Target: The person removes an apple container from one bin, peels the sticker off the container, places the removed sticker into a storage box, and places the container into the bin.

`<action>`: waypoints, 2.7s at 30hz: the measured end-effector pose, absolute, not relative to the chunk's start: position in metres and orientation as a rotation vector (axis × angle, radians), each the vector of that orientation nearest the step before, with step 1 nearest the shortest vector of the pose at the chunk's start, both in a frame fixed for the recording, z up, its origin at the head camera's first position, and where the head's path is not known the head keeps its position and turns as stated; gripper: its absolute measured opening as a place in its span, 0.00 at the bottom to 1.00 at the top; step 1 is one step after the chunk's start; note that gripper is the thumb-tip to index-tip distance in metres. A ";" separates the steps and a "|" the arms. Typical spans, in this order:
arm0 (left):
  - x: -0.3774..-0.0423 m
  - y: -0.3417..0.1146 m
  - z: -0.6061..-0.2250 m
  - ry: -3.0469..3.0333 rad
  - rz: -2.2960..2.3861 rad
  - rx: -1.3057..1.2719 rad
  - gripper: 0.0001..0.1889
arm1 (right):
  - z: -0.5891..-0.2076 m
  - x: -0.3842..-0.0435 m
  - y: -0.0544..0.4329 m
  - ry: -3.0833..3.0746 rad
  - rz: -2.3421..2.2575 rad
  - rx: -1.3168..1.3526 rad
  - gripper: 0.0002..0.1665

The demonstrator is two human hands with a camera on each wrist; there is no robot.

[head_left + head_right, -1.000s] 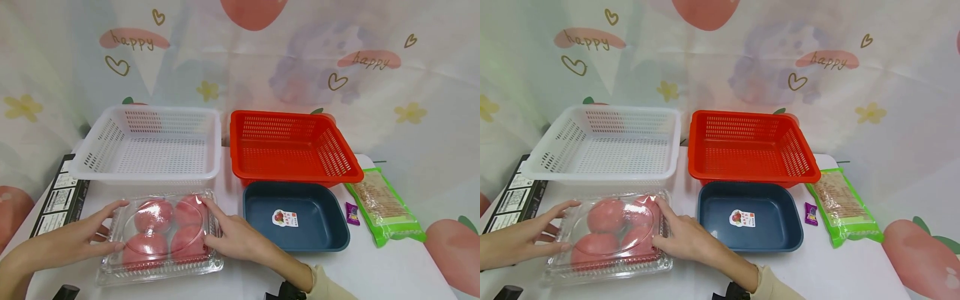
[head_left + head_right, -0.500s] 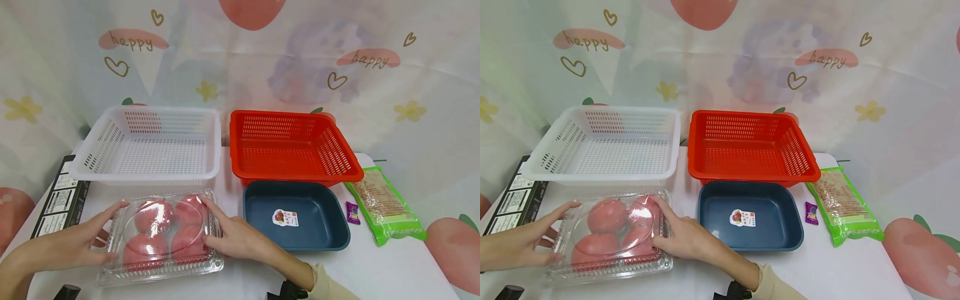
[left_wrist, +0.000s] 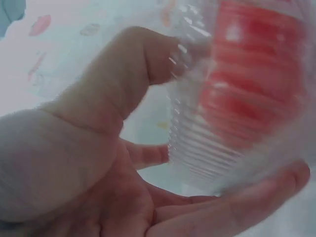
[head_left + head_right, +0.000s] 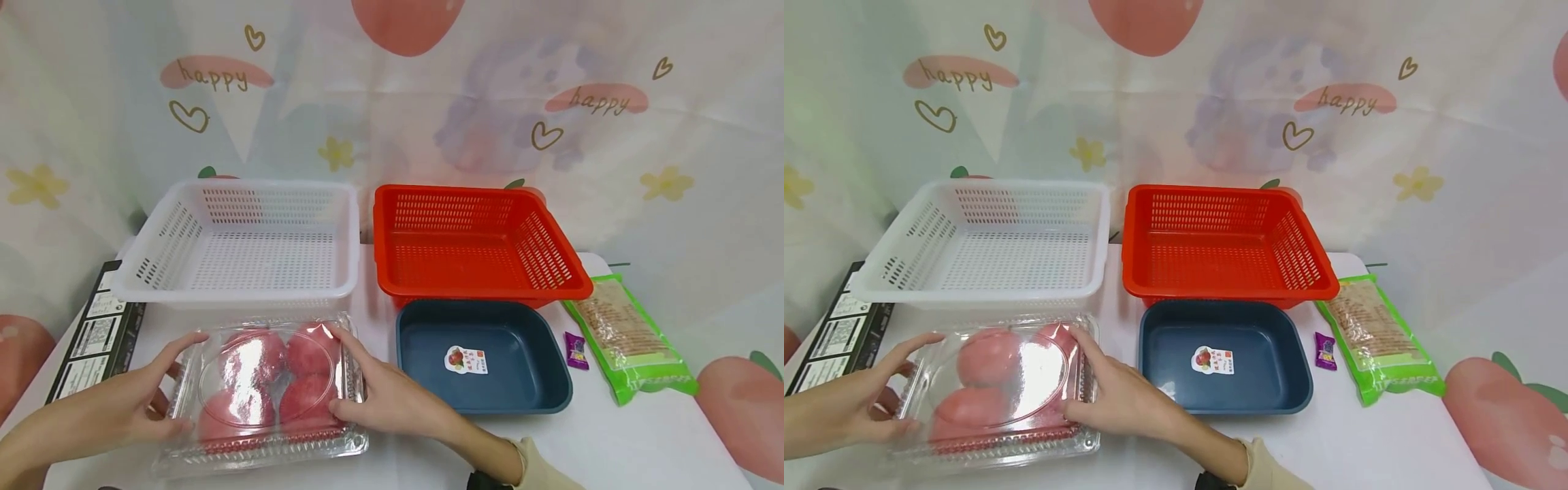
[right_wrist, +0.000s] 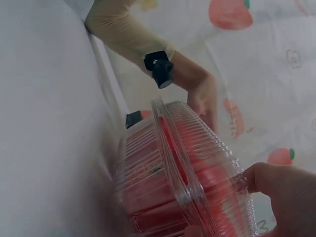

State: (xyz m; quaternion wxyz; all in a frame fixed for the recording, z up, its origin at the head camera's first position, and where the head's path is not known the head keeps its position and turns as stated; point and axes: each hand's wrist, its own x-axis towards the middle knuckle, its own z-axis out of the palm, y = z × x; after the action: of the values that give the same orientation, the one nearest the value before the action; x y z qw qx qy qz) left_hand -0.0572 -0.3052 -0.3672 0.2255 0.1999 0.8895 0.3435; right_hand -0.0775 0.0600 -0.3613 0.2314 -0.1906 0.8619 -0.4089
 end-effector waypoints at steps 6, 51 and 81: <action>-0.039 -0.294 -0.349 2.680 0.992 0.475 0.53 | -0.338 -0.073 0.069 2.337 -1.311 -0.500 0.50; -0.029 -0.206 -0.347 2.774 1.937 -0.158 0.29 | -0.344 -0.080 0.071 2.335 -2.086 -0.428 0.43; -0.040 -0.220 -0.345 2.783 1.931 -0.137 0.27 | -0.340 -0.086 0.063 2.313 -2.054 -0.448 0.40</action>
State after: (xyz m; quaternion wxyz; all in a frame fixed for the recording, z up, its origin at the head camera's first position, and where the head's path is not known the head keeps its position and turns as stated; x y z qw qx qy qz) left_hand -0.0401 -0.2199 -0.3445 -0.1240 -0.0400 0.8146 0.5652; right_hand -0.0859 0.0628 -0.3403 0.0079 -0.1434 0.7401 -0.6570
